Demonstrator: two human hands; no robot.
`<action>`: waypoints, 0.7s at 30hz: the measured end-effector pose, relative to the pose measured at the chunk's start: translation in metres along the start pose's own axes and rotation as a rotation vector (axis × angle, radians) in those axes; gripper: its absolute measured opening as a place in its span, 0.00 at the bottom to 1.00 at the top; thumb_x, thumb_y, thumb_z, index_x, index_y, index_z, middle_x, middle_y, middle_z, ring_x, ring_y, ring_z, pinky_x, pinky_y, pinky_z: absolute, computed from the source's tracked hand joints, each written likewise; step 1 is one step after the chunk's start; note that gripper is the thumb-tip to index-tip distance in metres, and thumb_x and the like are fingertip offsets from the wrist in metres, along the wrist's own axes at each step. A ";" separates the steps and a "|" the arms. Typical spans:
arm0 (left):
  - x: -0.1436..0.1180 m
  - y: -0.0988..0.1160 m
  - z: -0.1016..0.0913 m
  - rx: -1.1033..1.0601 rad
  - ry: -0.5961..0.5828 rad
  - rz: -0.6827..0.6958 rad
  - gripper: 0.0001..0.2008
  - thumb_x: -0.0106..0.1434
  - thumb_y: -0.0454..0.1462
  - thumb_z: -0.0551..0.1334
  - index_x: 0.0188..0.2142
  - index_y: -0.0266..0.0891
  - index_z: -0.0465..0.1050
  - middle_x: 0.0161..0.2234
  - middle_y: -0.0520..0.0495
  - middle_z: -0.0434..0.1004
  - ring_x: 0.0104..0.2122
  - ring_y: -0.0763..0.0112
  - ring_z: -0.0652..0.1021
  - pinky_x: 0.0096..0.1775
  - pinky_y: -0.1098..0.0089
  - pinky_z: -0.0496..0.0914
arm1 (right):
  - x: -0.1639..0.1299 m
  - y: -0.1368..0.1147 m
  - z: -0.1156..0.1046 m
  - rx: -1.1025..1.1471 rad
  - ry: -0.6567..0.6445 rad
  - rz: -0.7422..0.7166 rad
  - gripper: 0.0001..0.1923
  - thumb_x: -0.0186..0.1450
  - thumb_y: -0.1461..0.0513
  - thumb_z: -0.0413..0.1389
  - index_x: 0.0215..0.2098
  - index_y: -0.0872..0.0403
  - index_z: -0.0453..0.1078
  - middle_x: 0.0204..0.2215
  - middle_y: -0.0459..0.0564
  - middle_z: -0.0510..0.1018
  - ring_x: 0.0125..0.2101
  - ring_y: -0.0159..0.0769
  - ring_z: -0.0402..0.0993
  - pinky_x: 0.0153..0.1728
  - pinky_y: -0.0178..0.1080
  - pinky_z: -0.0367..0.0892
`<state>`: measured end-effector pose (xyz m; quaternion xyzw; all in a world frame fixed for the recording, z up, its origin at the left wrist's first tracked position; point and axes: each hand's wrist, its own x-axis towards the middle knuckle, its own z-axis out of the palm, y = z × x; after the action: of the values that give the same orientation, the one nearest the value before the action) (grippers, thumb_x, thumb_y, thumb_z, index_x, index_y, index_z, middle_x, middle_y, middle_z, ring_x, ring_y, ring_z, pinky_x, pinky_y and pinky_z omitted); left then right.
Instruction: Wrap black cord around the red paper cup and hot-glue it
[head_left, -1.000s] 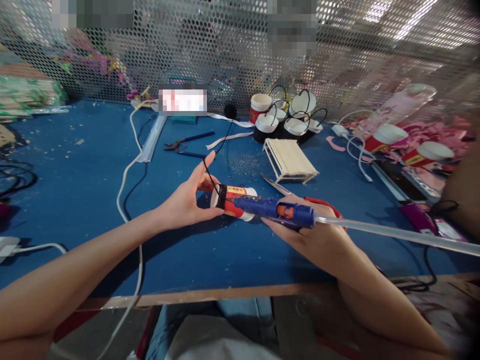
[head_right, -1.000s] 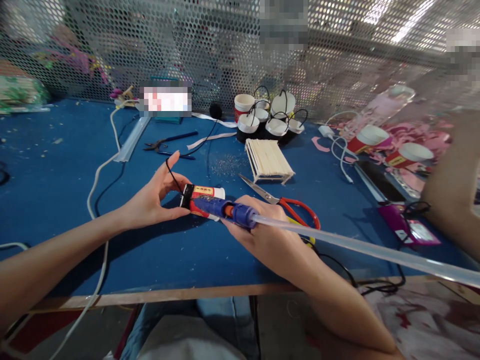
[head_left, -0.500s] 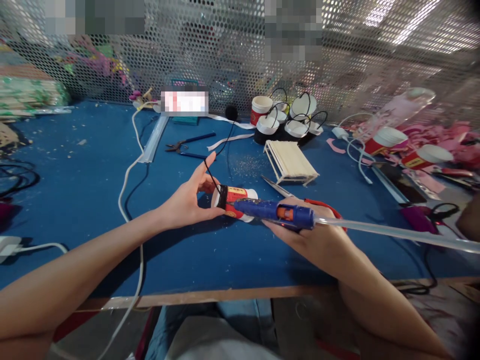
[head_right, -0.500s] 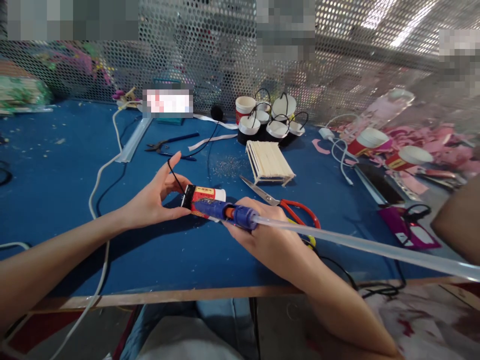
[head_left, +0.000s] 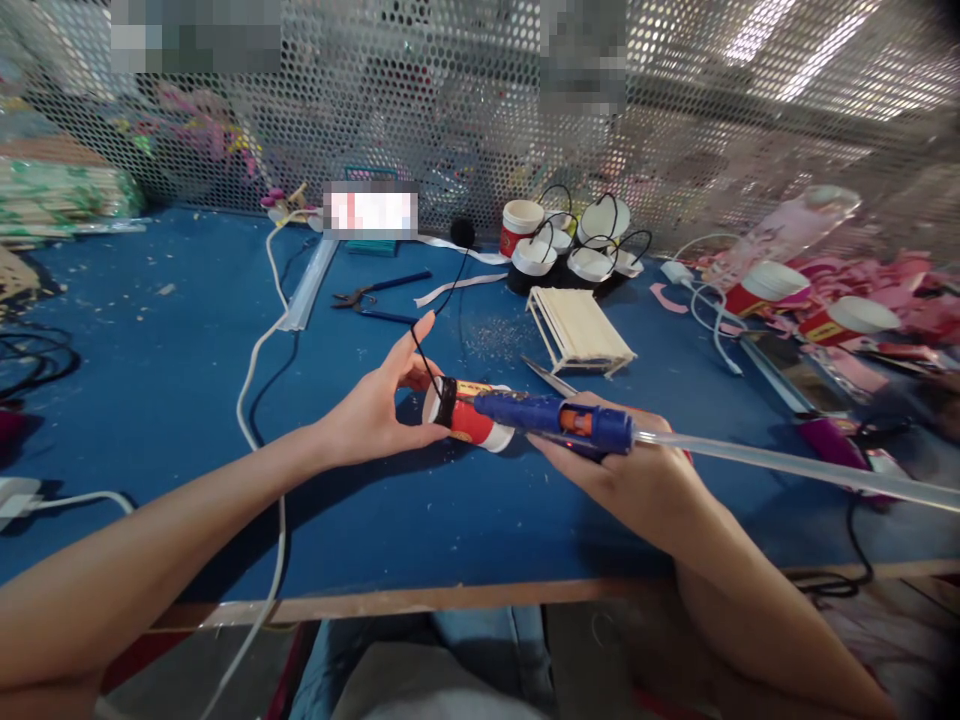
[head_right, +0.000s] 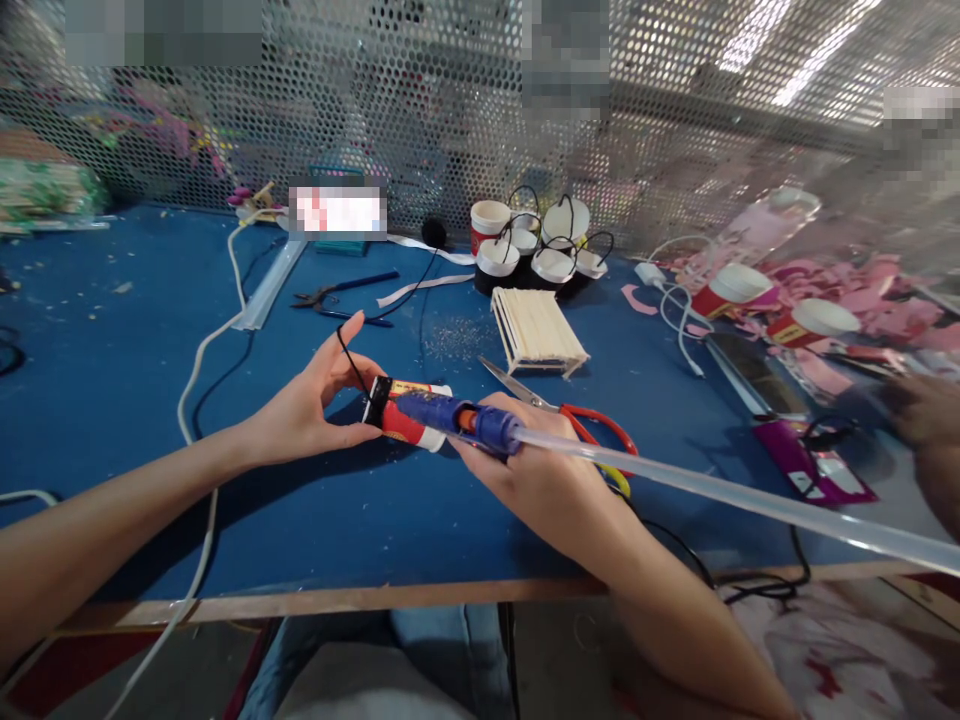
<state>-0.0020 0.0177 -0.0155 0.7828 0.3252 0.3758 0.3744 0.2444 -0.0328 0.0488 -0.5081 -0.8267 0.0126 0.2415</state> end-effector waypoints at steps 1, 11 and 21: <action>0.000 0.000 0.000 0.006 -0.005 0.014 0.52 0.52 0.35 0.67 0.65 0.47 0.30 0.43 0.44 0.68 0.40 0.66 0.72 0.48 0.58 0.67 | 0.001 0.002 0.002 0.053 0.002 0.034 0.08 0.60 0.58 0.53 0.26 0.51 0.72 0.19 0.48 0.74 0.21 0.35 0.71 0.22 0.36 0.65; 0.000 0.000 -0.001 0.025 -0.007 0.030 0.52 0.52 0.35 0.67 0.65 0.48 0.32 0.46 0.42 0.68 0.42 0.65 0.71 0.48 0.61 0.66 | 0.026 0.046 -0.004 0.347 0.283 0.451 0.14 0.54 0.52 0.60 0.27 0.55 0.71 0.19 0.46 0.75 0.21 0.34 0.71 0.21 0.36 0.65; -0.002 -0.002 0.003 -0.006 -0.009 -0.001 0.52 0.51 0.35 0.68 0.65 0.49 0.32 0.46 0.43 0.68 0.44 0.64 0.72 0.51 0.57 0.64 | 0.074 0.125 0.002 -0.093 0.106 0.670 0.20 0.55 0.48 0.56 0.18 0.54 0.63 0.16 0.50 0.70 0.21 0.38 0.68 0.22 0.37 0.59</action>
<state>-0.0013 0.0162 -0.0189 0.7833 0.3228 0.3731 0.3782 0.3205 0.0910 0.0422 -0.7618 -0.5999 0.0271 0.2430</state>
